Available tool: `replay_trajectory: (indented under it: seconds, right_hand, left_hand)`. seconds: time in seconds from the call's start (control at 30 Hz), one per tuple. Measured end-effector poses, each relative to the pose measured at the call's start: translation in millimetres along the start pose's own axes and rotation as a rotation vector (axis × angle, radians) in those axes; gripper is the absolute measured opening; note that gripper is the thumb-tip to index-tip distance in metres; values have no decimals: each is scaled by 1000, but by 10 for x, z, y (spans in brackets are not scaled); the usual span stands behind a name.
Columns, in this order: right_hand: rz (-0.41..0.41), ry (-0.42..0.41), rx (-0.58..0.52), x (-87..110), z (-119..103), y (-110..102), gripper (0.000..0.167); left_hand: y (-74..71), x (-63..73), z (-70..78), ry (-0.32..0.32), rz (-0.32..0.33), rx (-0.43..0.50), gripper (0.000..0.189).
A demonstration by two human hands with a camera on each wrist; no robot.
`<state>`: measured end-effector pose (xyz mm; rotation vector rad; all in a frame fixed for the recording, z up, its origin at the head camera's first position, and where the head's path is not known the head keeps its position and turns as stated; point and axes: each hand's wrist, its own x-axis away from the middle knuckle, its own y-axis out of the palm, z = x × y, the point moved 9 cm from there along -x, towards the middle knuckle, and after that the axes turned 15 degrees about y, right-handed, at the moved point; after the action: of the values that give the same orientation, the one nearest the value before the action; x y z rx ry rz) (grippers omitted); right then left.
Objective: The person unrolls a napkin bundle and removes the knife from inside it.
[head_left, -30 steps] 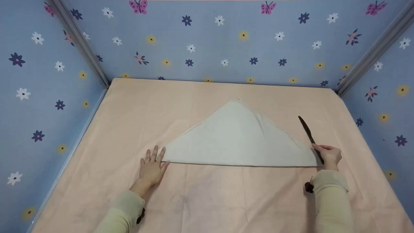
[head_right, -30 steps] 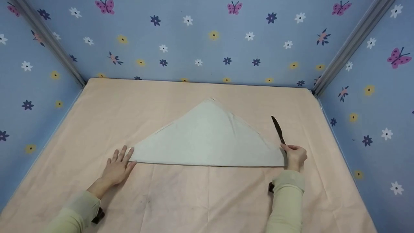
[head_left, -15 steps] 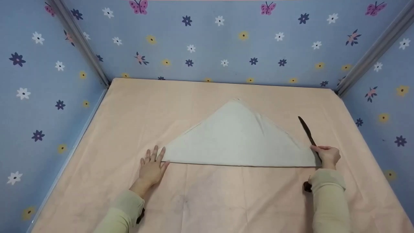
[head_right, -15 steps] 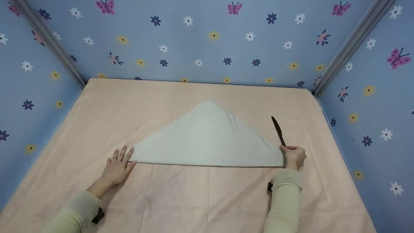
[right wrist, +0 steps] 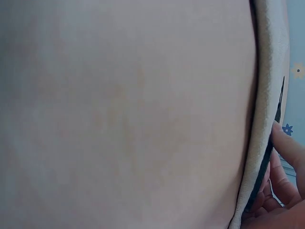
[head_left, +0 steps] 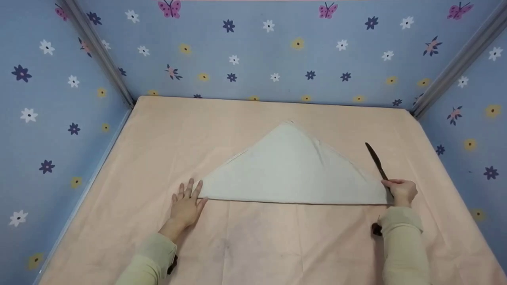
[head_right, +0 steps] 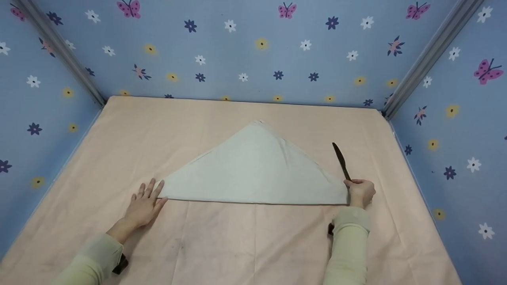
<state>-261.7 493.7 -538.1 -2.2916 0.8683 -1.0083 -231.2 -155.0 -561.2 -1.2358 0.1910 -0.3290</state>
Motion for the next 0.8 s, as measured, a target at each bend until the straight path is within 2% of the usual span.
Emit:
replay_trajectory:
  seconds: [0.5, 0.67, 0.8]
  right_hand:
    - [26, 8, 9, -7, -12, -20, 40]
    - [5, -2, 16, -9, -18, -10, 43]
    - [-12, -3, 8, -17, -17, -20, 39]
  left_hand:
    - [-11, 7, -5, -2, 20, 12, 59]
    - [-11, 6, -4, -2, 15, 7, 59]
    - [-8, 2, -6, -1, 9, 8, 59]
